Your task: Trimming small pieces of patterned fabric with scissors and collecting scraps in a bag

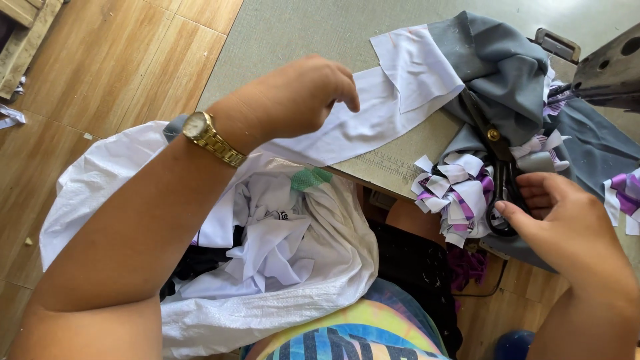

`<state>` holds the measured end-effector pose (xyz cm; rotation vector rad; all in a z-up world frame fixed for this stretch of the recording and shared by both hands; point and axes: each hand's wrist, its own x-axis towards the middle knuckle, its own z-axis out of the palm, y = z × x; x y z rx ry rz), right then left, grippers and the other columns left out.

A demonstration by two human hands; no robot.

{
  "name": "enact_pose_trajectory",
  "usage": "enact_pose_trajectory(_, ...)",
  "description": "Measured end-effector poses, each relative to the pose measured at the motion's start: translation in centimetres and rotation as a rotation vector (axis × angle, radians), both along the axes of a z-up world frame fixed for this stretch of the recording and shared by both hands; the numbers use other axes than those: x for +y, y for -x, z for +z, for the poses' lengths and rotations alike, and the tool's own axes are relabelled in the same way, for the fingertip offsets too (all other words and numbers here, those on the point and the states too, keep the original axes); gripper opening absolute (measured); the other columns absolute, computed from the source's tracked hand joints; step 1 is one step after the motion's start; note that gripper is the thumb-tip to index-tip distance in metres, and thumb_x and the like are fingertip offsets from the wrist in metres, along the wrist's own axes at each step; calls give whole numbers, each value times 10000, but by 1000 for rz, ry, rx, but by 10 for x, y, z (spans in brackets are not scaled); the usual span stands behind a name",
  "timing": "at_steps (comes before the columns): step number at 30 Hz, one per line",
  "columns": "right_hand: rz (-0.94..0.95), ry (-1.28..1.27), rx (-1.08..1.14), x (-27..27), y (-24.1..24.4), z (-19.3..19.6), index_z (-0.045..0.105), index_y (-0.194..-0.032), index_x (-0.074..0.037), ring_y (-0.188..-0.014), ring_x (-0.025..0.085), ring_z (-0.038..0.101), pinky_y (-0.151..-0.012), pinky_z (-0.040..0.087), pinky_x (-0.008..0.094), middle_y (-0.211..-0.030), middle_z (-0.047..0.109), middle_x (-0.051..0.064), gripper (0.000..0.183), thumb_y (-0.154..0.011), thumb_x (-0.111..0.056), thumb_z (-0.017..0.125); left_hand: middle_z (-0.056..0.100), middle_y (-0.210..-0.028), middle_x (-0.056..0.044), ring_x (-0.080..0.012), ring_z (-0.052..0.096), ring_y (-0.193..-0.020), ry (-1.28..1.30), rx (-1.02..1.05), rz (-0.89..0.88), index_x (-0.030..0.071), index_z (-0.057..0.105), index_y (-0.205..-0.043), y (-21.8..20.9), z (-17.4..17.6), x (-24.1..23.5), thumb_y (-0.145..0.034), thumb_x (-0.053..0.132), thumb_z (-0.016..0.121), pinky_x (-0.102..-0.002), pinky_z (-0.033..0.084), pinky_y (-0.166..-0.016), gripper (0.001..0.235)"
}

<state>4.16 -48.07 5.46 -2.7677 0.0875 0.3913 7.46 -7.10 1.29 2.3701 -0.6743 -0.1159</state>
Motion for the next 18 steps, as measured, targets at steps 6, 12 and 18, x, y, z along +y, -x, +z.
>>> enact_pose_trajectory(6, -63, -522, 123, -33, 15, 9, 662, -1428, 151, -977, 374, 718, -908, 648, 461, -1132, 736, 289, 429, -1002, 141, 617, 742, -1421, -46, -282, 621, -1323, -83, 76, 56, 102, 796, -1301, -7, -9, 11, -892, -201, 467, -459, 442, -1181, 606)
enact_pose_trajectory(12, -312, -733, 151, -53, 69, 10, 664, -1439, 176, -890, 515, 709, -886, 600, 576, -1135, 725, 364, 613, -829, 214, 623, 787, -1125, -161, -310, 745, -1027, 88, -254, 137, -42, 806, -1194, 14, 9, 35, -973, -122, 644, -437, 602, -965, 286)
enact_pose_trajectory(18, -3, -1372, 581, -96, 88, -56, 596, -1323, 96, -553, 196, 630, -331, 463, 300, -835, 631, 184, 771, -940, -465, 961, 641, -1054, -119, -266, 630, -988, -64, -369, 406, 13, 734, -1153, 72, -45, -6, -958, 150, 884, -351, 590, -931, 282)
